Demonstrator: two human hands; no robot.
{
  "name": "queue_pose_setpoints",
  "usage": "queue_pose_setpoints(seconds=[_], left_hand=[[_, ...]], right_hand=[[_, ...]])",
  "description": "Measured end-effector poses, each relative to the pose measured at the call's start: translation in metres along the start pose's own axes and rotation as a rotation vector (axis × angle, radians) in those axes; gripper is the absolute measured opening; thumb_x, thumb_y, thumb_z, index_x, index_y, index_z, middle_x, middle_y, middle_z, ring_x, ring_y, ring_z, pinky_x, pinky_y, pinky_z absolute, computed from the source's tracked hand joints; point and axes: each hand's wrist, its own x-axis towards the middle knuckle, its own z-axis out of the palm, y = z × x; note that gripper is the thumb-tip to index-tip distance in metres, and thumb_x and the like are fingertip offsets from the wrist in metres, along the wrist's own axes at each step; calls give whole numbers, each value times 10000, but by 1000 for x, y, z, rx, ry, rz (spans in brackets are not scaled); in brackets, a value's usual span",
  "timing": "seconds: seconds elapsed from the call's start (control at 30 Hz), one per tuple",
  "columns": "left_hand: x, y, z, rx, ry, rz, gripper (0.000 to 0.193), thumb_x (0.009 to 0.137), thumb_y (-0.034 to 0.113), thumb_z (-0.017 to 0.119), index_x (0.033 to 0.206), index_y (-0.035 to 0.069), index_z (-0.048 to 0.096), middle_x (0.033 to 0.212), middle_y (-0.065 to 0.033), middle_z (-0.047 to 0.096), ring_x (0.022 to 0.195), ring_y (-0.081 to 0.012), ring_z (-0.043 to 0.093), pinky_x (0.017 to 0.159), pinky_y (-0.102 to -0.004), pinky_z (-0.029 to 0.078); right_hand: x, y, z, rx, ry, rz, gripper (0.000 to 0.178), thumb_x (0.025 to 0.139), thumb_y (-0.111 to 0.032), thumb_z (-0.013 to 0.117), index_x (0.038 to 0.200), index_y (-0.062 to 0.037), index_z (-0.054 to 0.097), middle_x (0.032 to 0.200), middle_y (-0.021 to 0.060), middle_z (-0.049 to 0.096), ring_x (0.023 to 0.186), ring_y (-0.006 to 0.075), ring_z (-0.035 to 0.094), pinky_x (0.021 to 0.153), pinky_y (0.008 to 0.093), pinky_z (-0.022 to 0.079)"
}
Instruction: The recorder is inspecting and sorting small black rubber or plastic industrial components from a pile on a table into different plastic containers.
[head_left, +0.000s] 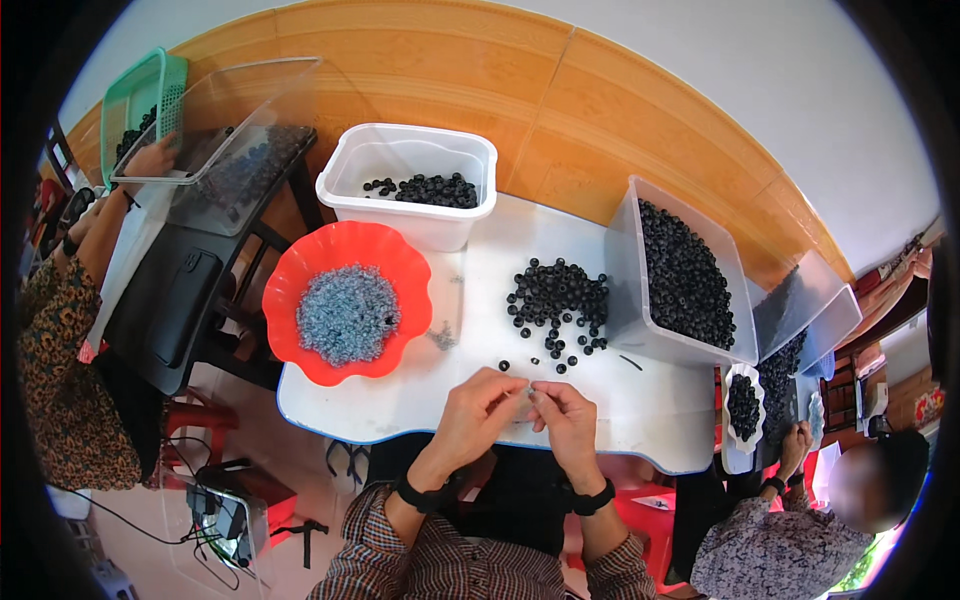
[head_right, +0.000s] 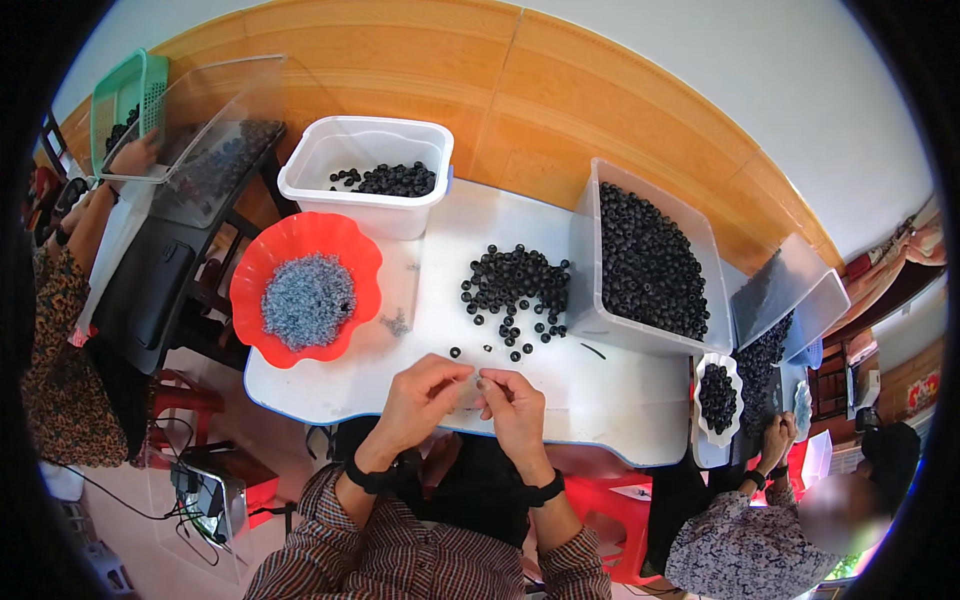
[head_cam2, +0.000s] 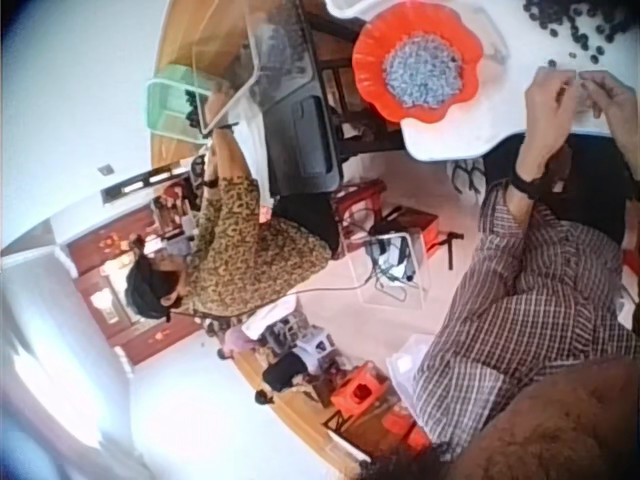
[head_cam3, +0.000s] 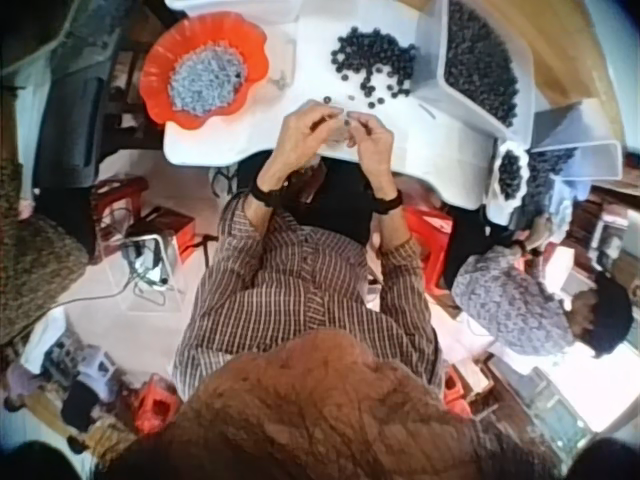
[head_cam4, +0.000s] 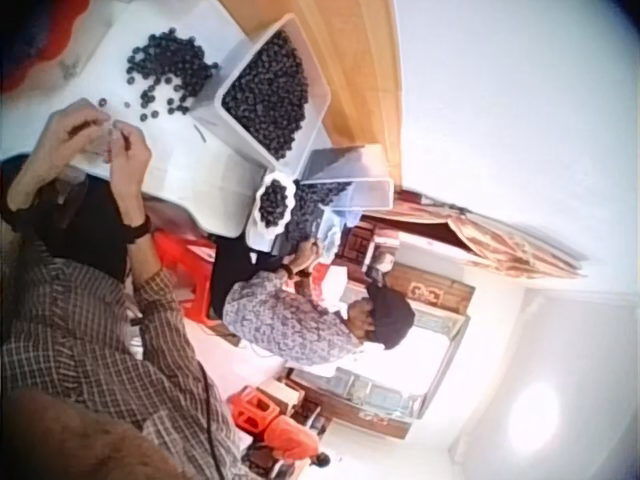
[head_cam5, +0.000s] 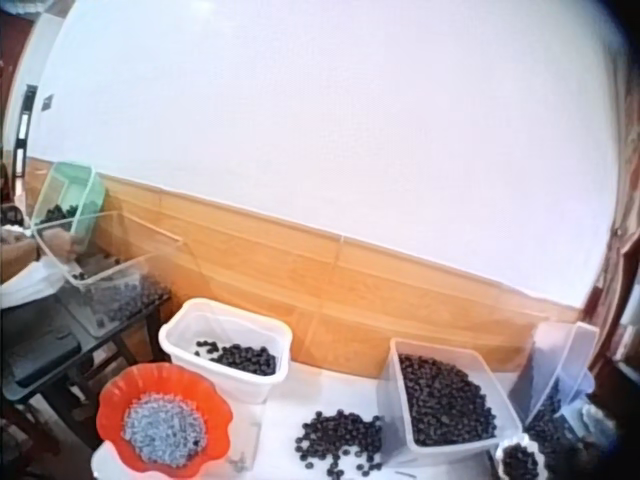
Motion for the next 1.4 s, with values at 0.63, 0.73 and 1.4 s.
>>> queue_pose_setpoints(seconds=[0.63, 0.73, 1.4], left_hand=[[-22, -19, -7, -254, 159, -114, 105, 907, 18, 633, 999, -11, 672, 890, -78, 657, 690, -122, 657, 572, -236, 558], [-23, -16, -8, -198, 172, -84, 109, 901, 9, 635, 1003, -14, 665, 888, -82, 654, 678, -122, 654, 565, -235, 551], [-24, -15, -14, -74, 147, -50, 87, 932, 38, 605, 980, -28, 634, 829, -95, 646, 630, -126, 647, 515, -253, 530]], right_hand=[[0, -20, 22, 221, -230, 197, 234, 1005, -193, 556, 1055, 23, 634, 839, 69, 683, 644, 89, 597, 524, 203, 471], [1, -20, 24, 106, -245, 178, 238, 999, -227, 572, 975, 1, 633, 801, 43, 671, 607, 69, 574, 498, 192, 449], [0, -24, 34, 70, -261, 265, 224, 995, -205, 564, 981, 15, 607, 765, 14, 611, 547, 46, 516, 460, 179, 412]])
